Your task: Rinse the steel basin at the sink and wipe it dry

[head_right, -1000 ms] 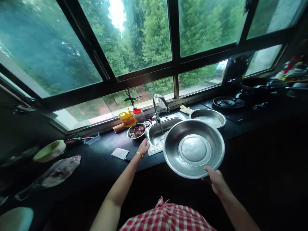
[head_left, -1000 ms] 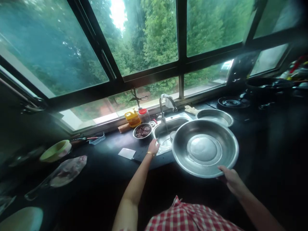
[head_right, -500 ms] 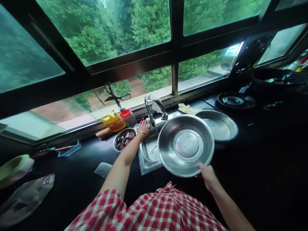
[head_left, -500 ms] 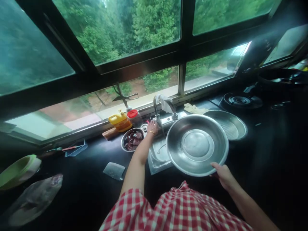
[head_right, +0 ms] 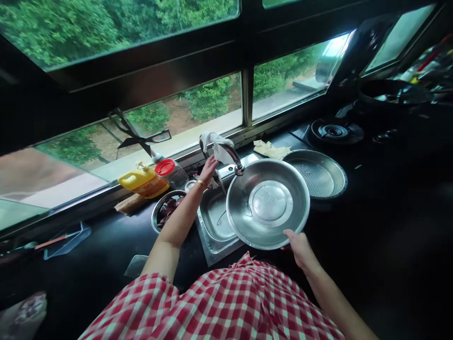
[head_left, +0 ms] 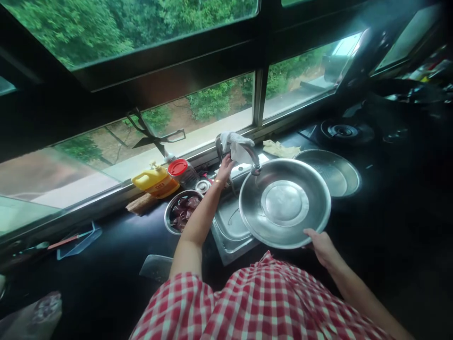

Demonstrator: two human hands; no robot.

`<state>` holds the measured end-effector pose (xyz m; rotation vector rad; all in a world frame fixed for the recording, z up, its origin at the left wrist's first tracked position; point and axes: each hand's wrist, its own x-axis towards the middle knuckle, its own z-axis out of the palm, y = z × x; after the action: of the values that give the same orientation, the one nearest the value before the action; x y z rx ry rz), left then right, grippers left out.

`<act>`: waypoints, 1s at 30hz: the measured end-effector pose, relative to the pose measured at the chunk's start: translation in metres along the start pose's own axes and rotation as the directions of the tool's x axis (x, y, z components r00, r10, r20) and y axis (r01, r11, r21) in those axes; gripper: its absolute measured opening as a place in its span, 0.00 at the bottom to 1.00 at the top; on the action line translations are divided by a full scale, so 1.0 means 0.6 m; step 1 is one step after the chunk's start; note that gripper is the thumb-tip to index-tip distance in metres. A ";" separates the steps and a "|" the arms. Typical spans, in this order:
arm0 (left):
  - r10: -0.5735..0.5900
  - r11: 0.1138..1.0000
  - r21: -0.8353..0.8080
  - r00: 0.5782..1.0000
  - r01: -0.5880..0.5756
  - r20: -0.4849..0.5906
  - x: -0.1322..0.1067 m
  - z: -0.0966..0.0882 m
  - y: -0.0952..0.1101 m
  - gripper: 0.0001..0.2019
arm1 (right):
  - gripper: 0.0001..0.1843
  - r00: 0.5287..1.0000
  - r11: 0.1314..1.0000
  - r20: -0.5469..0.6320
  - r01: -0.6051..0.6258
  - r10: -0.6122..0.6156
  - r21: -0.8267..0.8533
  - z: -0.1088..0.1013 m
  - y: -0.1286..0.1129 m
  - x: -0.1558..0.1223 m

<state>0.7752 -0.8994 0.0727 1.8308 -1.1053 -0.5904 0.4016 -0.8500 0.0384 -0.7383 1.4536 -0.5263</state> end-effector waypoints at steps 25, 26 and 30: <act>-0.176 0.821 -0.568 0.970 0.051 -0.167 -0.043 -0.039 -0.023 0.13 | 0.09 0.994 0.995 -0.066 0.078 -0.082 -0.063 0.016 -0.006 -0.013; -0.186 0.832 -0.552 0.968 0.062 -0.170 -0.063 -0.050 -0.035 0.14 | 0.10 0.994 0.994 -0.071 0.084 -0.089 -0.069 0.015 -0.003 -0.011; -0.215 0.895 -0.416 0.973 0.163 -0.081 -0.174 -0.079 -0.076 0.15 | 0.14 0.989 0.989 -0.092 0.109 -0.118 -0.094 0.015 0.010 -0.001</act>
<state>0.7804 -0.7781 0.0515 1.5900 -0.6611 -0.7476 0.4097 -0.8445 0.0343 -0.8807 1.5398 -0.5951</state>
